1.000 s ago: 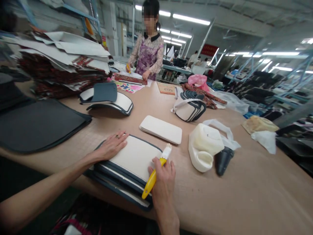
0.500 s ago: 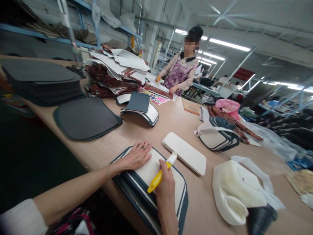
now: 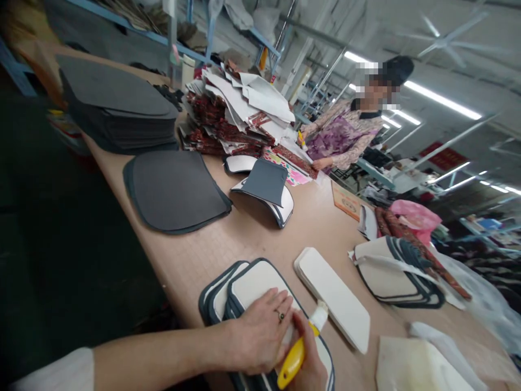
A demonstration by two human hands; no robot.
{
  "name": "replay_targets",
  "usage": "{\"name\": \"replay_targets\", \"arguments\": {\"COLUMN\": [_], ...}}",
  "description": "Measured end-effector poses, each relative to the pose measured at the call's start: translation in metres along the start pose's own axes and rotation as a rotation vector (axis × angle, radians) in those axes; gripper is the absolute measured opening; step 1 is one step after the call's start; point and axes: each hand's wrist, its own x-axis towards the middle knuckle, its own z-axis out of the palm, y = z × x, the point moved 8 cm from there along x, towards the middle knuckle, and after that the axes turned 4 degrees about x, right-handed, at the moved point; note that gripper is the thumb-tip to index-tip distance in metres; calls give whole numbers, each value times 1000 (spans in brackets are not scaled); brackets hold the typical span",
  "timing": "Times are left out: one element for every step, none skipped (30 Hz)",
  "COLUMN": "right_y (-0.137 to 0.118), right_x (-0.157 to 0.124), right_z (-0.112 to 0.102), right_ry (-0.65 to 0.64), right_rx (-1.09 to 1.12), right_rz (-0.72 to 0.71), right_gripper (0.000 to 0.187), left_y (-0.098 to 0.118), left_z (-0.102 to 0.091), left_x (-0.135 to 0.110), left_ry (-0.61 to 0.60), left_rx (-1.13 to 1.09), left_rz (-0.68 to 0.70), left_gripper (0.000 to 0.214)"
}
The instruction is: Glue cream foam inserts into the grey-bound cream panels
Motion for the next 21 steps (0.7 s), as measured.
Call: {"name": "replay_targets", "arguments": {"right_y": [2,3,4,4,3,1,-1,-3,-7,-10,-14,-18,-23,-28,-34,-41,-49,-56,-64,-71,-79], "right_x": [0,0,1,1,1,2,2,1,0,-2,-4,-6,-7,-8,-8,-7,-5,-3,0,4,8], "right_z": [-2,-4,-5,-6,-6,-6,-5,-5,-5,-4,-4,-4,-3,-2,-2,-3,-5,-7,-9,-11,-13], "right_ry": [0,-7,-12,-17,-23,-33,-35,-24,-9,8,33,56,71,70,62,56,40,15,-12,-54,-96], "right_rx": [13,28,37,42,44,41,32,17,-4,-27,-49,-66,-81,-103,-130,-157,-190,-228,-264,-295,-317], "right_rz": [13,27,34,33,28,22,14,8,4,6,10,17,25,32,36,36,39,48,61,74,76], "right_gripper": [48,47,45,43,41,40,39,39,39,40,41,43,44,46,47,48,48,48,47,45,43], "left_y": [-6,-14,-24,-33,-43,-52,-60,-66,-71,-76,-81,-86,-93,-102,-110,-119,-128,-135,-140,-141,-137], "left_z": [0,-1,-4,-6,-9,-12,-13,-13,-13,-11,-9,-7,-5,-4,-5,-7,-11,-16,-23,-30,-36], "left_x": [-1,-2,-3,-4,-6,-7,-7,-7,-7,-6,-5,-4,-4,-5,-7,-12,-19,-27,-37,-48,-59], "left_ry": [-24,-49,-73,-94,-112,-130,-147,-163,-175,-182,-183,-176,-161,-145,-130,-119,-110,-100,-91,-83,-82], "left_rx": [-34,-71,-111,-153,-195,-237,-275,-308,-333,-349,-362,-379,-400,-421,-441,-454,-467,-487,-517,-553,-585], "left_rz": [-4,-12,-21,-34,-49,-61,-71,-77,-84,-95,-110,-130,-155,-182,-207,-231,-256,-282,-304,-314,-304], "left_gripper": [56,59,63,66,68,69,69,68,67,66,65,65,63,60,56,53,52,53,57,64,74]}}
